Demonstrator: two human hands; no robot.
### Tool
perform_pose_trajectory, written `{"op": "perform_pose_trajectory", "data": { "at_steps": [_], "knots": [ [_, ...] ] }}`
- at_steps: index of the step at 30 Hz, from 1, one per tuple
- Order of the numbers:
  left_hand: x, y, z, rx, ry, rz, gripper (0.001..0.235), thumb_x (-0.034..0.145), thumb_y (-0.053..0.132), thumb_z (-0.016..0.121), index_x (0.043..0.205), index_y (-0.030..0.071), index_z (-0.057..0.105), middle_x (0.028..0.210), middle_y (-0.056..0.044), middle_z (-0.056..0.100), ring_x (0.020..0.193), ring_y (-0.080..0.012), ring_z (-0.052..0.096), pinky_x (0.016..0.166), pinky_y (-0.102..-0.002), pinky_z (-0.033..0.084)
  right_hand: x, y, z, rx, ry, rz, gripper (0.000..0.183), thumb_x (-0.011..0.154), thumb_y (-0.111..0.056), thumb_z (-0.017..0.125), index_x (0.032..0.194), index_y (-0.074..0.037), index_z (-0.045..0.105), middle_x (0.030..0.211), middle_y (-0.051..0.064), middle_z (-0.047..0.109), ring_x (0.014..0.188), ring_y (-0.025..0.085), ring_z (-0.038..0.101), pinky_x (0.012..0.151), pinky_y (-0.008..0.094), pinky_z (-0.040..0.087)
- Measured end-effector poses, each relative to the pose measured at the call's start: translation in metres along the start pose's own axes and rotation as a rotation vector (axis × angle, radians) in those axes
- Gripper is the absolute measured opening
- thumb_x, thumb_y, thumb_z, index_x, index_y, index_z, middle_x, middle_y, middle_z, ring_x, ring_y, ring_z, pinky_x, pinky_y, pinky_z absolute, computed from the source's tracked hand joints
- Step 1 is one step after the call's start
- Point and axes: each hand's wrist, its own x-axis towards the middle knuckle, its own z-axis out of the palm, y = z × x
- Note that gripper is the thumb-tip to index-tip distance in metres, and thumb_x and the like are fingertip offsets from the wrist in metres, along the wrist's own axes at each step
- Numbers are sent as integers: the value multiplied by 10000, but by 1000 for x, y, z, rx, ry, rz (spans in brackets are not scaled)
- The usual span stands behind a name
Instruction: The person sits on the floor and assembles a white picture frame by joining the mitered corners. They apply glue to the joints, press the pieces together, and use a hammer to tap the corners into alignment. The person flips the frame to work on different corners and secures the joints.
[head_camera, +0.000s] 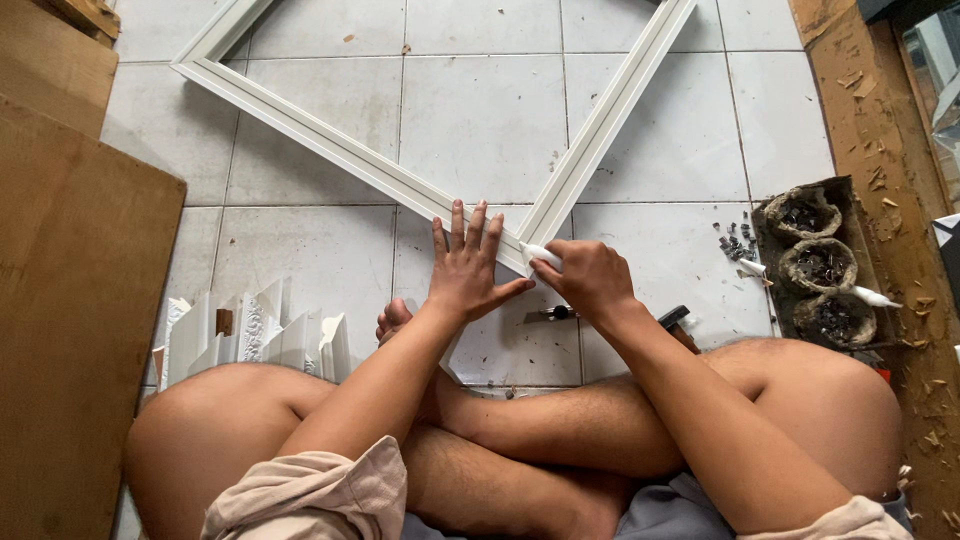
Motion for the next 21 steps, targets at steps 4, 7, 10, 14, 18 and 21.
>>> {"op": "perform_pose_trajectory", "data": {
  "at_steps": [4, 7, 10, 14, 18, 21],
  "knots": [
    [0, 0, 0, -5, 3, 1, 1111, 775, 893, 527, 1583, 156, 329, 1660, -184, 251, 1562, -475, 80, 1199, -728, 89, 6, 10, 11, -65, 10, -10, 323, 979, -447, 621, 1084, -168, 743, 882, 148, 755, 851, 413, 746, 768, 573, 594],
    [0, 0, -1, -13, 11, 1, 1108, 777, 892, 535, 1580, 154, 338, 1653, -189, 263, 1559, -480, 89, 1194, -733, 87, 8, 12, 16, -86, 25, -23, 309, 983, -450, 608, 1043, -173, 729, 870, 139, 746, 851, 408, 745, 764, 575, 593],
    [0, 1, 0, -8, 18, 3, 1109, 774, 887, 544, 1577, 151, 341, 1652, -190, 264, 1559, -480, 90, 1194, -733, 93, 9, 14, 18, -85, 29, -28, 313, 991, -453, 596, 1018, -166, 717, 859, 137, 740, 849, 409, 743, 757, 580, 591],
    [0, 1, 0, 0, 1, 0, 1112, 772, 889, 536, 1583, 156, 331, 1659, -183, 252, 1563, -474, 77, 1201, -729, 92, 6, 10, 13, -70, 31, -34, 296, 991, -432, 598, 982, -159, 712, 816, 131, 731, 820, 401, 746, 733, 556, 593],
    [1, 1, -2, -8, -5, -3, 1093, 791, 878, 534, 1585, 156, 327, 1659, -189, 245, 1562, -478, 71, 1197, -735, 82, 7, 12, 13, -86, 43, -54, 288, 993, -416, 604, 973, -149, 710, 796, 133, 726, 795, 398, 746, 715, 551, 593],
    [0, 0, -1, -14, 0, -1, 1103, 782, 887, 531, 1581, 153, 336, 1660, -191, 242, 1562, -474, 74, 1202, -729, 81, 0, 8, 10, -69, 24, -68, 324, 999, -420, 593, 949, -120, 705, 793, 175, 721, 803, 430, 740, 710, 580, 584]
  ]
}}
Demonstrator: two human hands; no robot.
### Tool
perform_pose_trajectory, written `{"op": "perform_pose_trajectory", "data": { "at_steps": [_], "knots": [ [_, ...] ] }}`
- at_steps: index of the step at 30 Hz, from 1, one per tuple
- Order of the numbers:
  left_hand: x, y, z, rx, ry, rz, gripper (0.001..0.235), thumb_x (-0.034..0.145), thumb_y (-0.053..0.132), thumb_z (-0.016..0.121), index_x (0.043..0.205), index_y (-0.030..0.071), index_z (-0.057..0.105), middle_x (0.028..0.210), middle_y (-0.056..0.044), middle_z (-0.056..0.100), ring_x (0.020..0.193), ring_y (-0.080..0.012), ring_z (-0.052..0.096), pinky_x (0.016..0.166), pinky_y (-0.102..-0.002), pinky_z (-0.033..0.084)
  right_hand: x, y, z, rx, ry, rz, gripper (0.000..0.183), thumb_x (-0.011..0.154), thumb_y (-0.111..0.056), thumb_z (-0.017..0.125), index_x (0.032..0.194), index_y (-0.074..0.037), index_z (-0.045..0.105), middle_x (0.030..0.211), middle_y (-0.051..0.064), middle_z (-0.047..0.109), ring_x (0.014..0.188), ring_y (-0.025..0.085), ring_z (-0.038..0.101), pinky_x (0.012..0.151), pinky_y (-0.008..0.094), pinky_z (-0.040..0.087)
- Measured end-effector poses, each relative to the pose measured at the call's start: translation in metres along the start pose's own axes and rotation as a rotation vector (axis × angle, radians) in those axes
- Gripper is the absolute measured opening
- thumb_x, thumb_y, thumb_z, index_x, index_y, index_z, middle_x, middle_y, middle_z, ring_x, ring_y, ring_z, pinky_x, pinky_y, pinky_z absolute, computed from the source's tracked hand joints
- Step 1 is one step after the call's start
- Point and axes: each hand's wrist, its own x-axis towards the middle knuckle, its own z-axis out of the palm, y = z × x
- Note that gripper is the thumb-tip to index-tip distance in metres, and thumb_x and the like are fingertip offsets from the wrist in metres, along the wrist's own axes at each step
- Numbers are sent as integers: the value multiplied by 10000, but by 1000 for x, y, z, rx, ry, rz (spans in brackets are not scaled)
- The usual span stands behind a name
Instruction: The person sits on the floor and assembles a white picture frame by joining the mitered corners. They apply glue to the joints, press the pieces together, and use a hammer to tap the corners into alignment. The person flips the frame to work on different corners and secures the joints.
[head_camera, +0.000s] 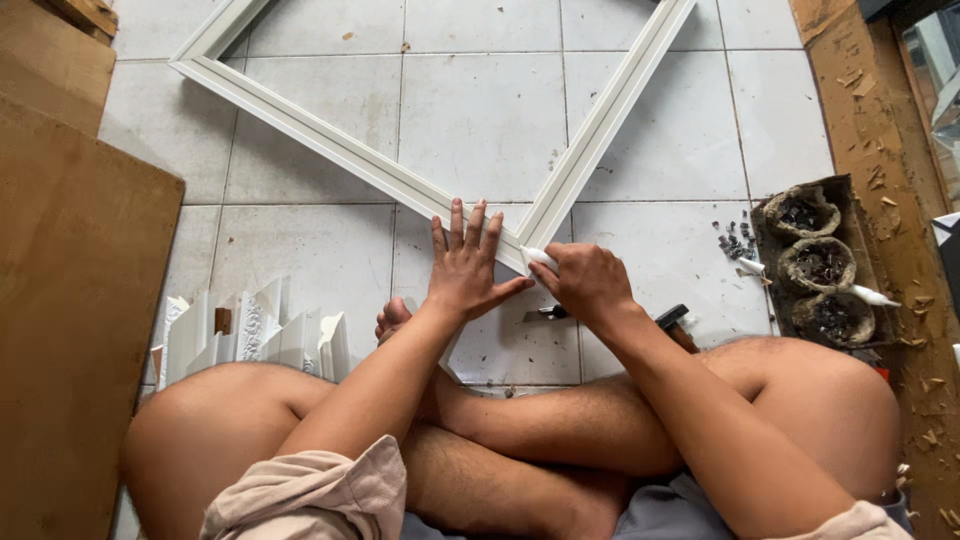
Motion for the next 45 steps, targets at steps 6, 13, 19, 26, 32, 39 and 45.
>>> {"op": "perform_pose_trajectory", "data": {
  "at_steps": [6, 13, 19, 26, 32, 39, 45],
  "knots": [
    [1, 0, 1, -20, -24, -13, 1099, 790, 890, 514, 1591, 161, 327, 1664, -188, 240, 1564, -477, 64, 1201, -729, 60, -6, -4, -3, -10, 3, 9, 298, 981, -388, 637, 924, -110, 727, 748, 151, 731, 763, 385, 755, 700, 521, 604],
    [1, 0, 0, -8, -24, -10, 1103, 791, 893, 513, 1593, 161, 322, 1663, -192, 241, 1564, -479, 62, 1202, -725, 53, -8, -7, -7, -21, 2, -12, 287, 983, -359, 648, 899, -98, 733, 724, 154, 730, 741, 377, 757, 677, 503, 607],
    [0, 1, -1, -11, -33, -12, 1106, 786, 894, 511, 1594, 163, 319, 1668, -185, 233, 1566, -474, 59, 1208, -718, 51, -18, -9, -11, -22, -23, -12, 285, 959, -347, 662, 891, -80, 734, 728, 192, 723, 739, 409, 747, 677, 529, 605],
    [1, 1, 0, -21, -29, -19, 1119, 778, 900, 513, 1598, 163, 321, 1671, -181, 237, 1568, -471, 65, 1208, -719, 50, -18, -7, -8, -22, -24, -16, 274, 958, -332, 670, 891, -76, 741, 736, 198, 729, 731, 407, 750, 673, 519, 611],
    [2, 0, -2, -40, -78, -25, 1200, 704, 890, 611, 1611, 178, 279, 1690, -164, 188, 1571, -467, 23, 1217, -717, 32, -25, -10, -12, 20, -53, 18, 241, 964, -311, 677, 898, -92, 753, 741, 174, 741, 738, 376, 761, 670, 468, 624],
    [2, 2, -5, -2, -93, -36, 1232, 676, 908, 621, 1616, 192, 272, 1691, -155, 197, 1574, -453, 27, 1223, -701, 22, -23, -5, -8, 0, -62, 16, 247, 950, -302, 686, 890, -71, 751, 725, 193, 727, 727, 400, 753, 649, 489, 614],
    [5, -5, -6, -6, -153, -33, 1221, 688, 901, 614, 1628, 213, 247, 1690, -126, 203, 1575, -438, 30, 1231, -687, 27, -23, -1, -42, 138, -116, 116, 296, 991, -349, 656, 1053, -95, 795, 905, 181, 777, 844, 336, 765, 835, 437, 606]
  ]
}}
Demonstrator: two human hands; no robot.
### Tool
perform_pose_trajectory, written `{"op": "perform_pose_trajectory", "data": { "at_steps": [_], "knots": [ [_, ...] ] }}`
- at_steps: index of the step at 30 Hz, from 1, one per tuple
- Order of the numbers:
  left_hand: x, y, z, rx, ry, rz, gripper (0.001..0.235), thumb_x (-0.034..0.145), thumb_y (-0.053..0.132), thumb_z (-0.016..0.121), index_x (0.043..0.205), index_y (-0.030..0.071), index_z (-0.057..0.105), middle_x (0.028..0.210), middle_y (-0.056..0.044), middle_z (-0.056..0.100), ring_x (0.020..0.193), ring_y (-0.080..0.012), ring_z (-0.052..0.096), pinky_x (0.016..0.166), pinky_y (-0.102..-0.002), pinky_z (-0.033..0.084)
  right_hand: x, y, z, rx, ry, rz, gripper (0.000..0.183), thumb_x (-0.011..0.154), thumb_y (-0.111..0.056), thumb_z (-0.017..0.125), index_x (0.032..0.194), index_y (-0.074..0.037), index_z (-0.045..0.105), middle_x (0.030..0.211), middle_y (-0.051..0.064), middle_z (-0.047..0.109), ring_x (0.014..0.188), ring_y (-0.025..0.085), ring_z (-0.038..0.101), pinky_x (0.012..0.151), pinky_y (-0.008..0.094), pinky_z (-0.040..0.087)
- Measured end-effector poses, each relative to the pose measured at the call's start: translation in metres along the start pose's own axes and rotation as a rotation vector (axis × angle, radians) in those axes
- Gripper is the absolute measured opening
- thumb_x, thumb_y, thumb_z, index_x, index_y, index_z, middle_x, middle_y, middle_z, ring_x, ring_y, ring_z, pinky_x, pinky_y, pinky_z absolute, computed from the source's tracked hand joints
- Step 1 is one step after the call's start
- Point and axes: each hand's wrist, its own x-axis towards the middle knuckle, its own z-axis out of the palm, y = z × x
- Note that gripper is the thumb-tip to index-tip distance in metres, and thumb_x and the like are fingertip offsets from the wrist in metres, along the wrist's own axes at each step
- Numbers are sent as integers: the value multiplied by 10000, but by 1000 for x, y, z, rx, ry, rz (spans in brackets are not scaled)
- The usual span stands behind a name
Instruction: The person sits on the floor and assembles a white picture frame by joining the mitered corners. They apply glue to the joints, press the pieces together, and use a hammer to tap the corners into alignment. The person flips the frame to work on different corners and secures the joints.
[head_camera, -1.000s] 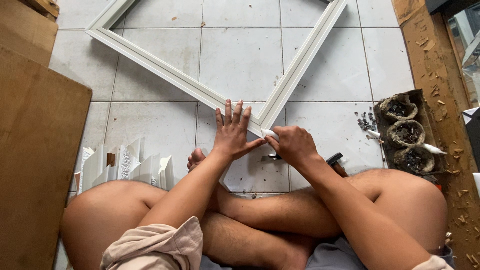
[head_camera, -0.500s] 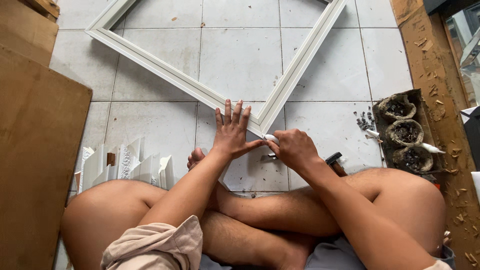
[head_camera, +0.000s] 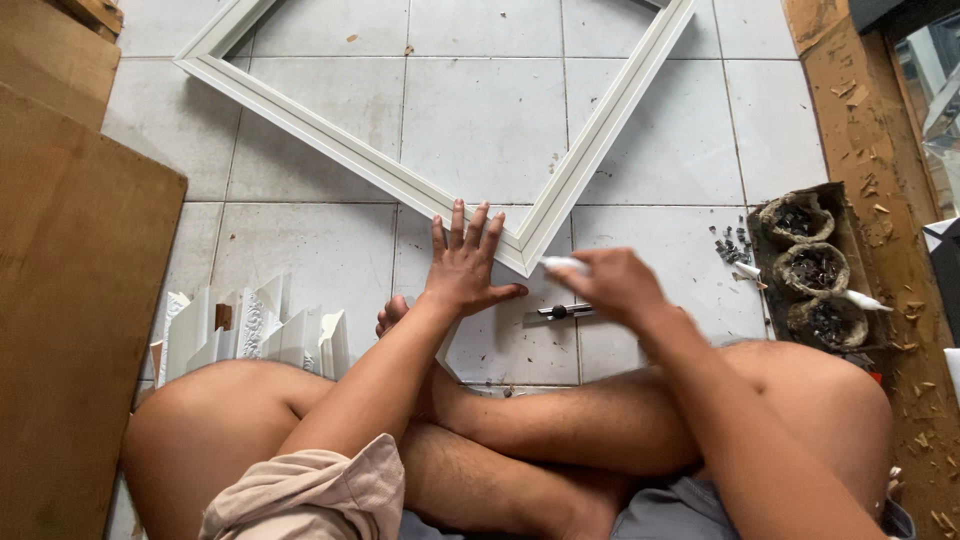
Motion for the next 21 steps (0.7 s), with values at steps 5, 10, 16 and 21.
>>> {"op": "perform_pose_trajectory", "data": {
  "at_steps": [5, 10, 16, 21],
  "knots": [
    [11, -21, 7, 48, 59, 82, 1027, 748, 834, 641, 1585, 317, 349, 1532, -19, 404, 1505, -352, 204, 1182, -636, 140, 53, 105, 8, 211, 394, 8, 399, 954, -407, 753, 1155, -62, 745, 1070, 220, 682, 987, 414, 666, 911, 537, 523],
    [17, -30, -10, -38, 122, 138, 861, 725, 641, 804, 1434, 269, 487, 1401, -6, 592, 1444, -319, 410, 1192, -694, 133, 85, 146, 42, 308, 609, 163, 265, 873, -261, 858, 1123, -245, 773, 946, 32, 751, 924, 244, 738, 823, 383, 589],
    [21, -35, -10, -89, 183, 187, 681, 666, 614, 864, 1232, 319, 626, 1338, 37, 660, 1402, -309, 494, 1176, -728, 216, 84, 139, 49, 257, 682, 204, 316, 817, -196, 886, 1102, -191, 750, 892, 82, 761, 909, 295, 745, 794, 437, 593],
    [17, -32, -21, -105, 179, 189, 650, 673, 581, 881, 1218, 311, 650, 1322, 18, 672, 1375, -323, 515, 1159, -746, 227, 64, 107, 51, 287, 787, 163, 715, 723, -22, 898, 1356, -40, 567, 1103, 234, 719, 1031, 448, 688, 903, 549, 554]
  ]
}}
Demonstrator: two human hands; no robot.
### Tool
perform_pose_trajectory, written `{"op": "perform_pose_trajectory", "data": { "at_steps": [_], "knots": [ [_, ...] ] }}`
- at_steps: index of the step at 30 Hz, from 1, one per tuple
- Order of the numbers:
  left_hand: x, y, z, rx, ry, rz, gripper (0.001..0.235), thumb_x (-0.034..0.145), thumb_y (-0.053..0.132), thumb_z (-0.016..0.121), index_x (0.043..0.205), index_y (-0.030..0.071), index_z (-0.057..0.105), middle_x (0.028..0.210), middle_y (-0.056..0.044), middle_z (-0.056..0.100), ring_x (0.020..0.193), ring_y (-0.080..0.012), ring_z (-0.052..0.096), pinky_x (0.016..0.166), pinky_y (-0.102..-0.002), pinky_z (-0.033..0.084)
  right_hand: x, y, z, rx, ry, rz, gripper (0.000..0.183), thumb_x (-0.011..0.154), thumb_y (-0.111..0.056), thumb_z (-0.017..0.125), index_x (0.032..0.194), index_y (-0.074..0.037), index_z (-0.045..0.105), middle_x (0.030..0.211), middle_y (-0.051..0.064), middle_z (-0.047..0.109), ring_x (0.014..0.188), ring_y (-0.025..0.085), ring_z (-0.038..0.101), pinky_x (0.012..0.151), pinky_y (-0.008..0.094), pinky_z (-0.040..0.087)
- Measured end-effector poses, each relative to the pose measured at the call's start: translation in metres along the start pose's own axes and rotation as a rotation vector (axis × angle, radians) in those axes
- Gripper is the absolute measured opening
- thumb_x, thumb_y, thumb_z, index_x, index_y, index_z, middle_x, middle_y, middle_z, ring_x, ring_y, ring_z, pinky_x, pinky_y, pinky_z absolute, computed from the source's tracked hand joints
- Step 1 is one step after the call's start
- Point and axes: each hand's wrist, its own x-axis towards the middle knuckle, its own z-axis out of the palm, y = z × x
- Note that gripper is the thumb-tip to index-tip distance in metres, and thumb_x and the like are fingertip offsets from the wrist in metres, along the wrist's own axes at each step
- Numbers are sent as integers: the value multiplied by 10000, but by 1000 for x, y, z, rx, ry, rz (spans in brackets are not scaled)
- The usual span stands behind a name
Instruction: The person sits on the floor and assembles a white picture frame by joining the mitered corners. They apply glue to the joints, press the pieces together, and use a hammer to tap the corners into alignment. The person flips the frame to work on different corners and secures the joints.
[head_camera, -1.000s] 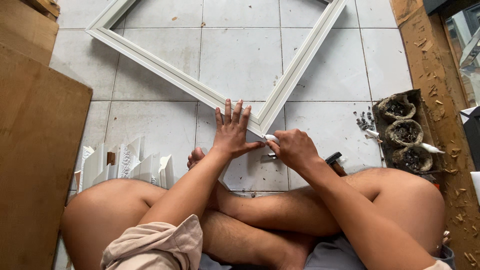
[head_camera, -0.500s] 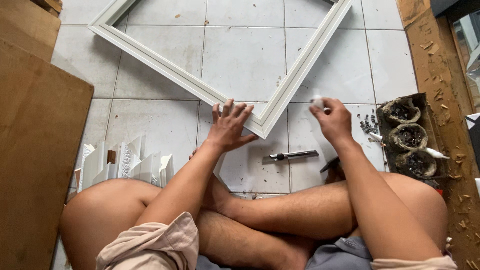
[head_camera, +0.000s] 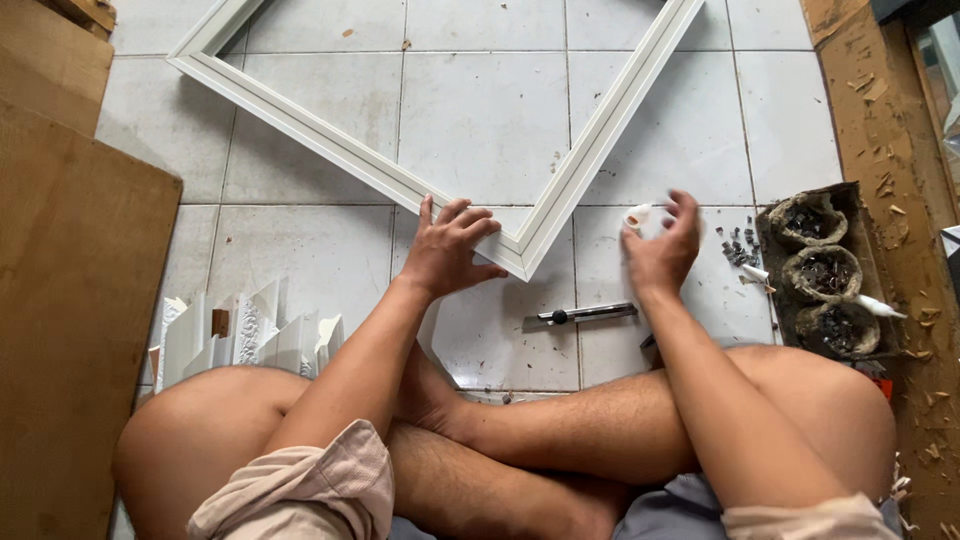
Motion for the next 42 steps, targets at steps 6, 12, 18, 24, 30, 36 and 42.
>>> {"op": "perform_pose_trajectory", "data": {
  "at_steps": [6, 12, 18, 24, 30, 36, 42],
  "knots": [
    [4, -5, 0, -16, -11, 15, 636, 706, 584, 856, 1245, 325, 639, 1330, 21, 661, 1377, -321, 504, 1160, -752, 211, -18, -45, -6, 182, -256, -258, 330, 830, -32, 757, 1136, -73, 639, 1039, 113, 579, 982, 323, 633, 859, 439, 556],
    [4, -10, 5, -6, 2, 59, 604, 748, 596, 825, 1253, 323, 636, 1306, 30, 670, 1358, -309, 524, 1158, -768, 198, 24, -43, 21, -457, -621, -959, 716, 928, -679, 567, 1505, -259, 516, 1527, -16, 532, 1483, 246, 350, 1163, 482, 342],
    [5, -11, 13, 44, 34, 108, 618, 746, 607, 808, 1250, 305, 618, 1268, 28, 673, 1327, -287, 537, 1152, -783, 173, 41, -27, 41, -511, -339, -1318, 685, 813, -702, 612, 1403, -360, 556, 1333, -133, 560, 1065, 185, 439, 864, 361, 383],
    [-1, -14, 28, 134, 109, 163, 625, 796, 694, 715, 1259, 289, 602, 1284, 31, 660, 1303, -269, 550, 1130, -801, 203, 33, 0, 62, -519, -330, -1279, 804, 771, -719, 596, 1466, -326, 504, 1428, -104, 476, 983, 184, 370, 807, 351, 393],
    [2, -14, 29, 153, 139, 180, 641, 807, 732, 682, 1251, 275, 613, 1255, 8, 667, 1282, -297, 563, 1113, -825, 200, 36, -1, 63, -521, -277, -1320, 891, 733, -767, 622, 1507, -354, 470, 1436, -112, 477, 934, 175, 355, 770, 340, 350],
    [2, -11, 26, 150, 121, 176, 632, 850, 765, 620, 1258, 283, 613, 1248, 9, 670, 1287, -301, 562, 1112, -830, 200, 34, -4, 60, -521, -284, -1301, 907, 711, -744, 642, 1500, -328, 474, 1455, -108, 477, 971, 179, 371, 793, 347, 356],
    [5, -19, 25, 148, 129, 179, 648, 860, 774, 597, 1275, 276, 615, 1254, 6, 675, 1302, -303, 553, 1111, -835, 189, 34, -15, 57, -521, -245, -1288, 846, 763, -760, 633, 1484, -340, 494, 1389, -99, 506, 952, 177, 357, 793, 350, 324]
  ]
}}
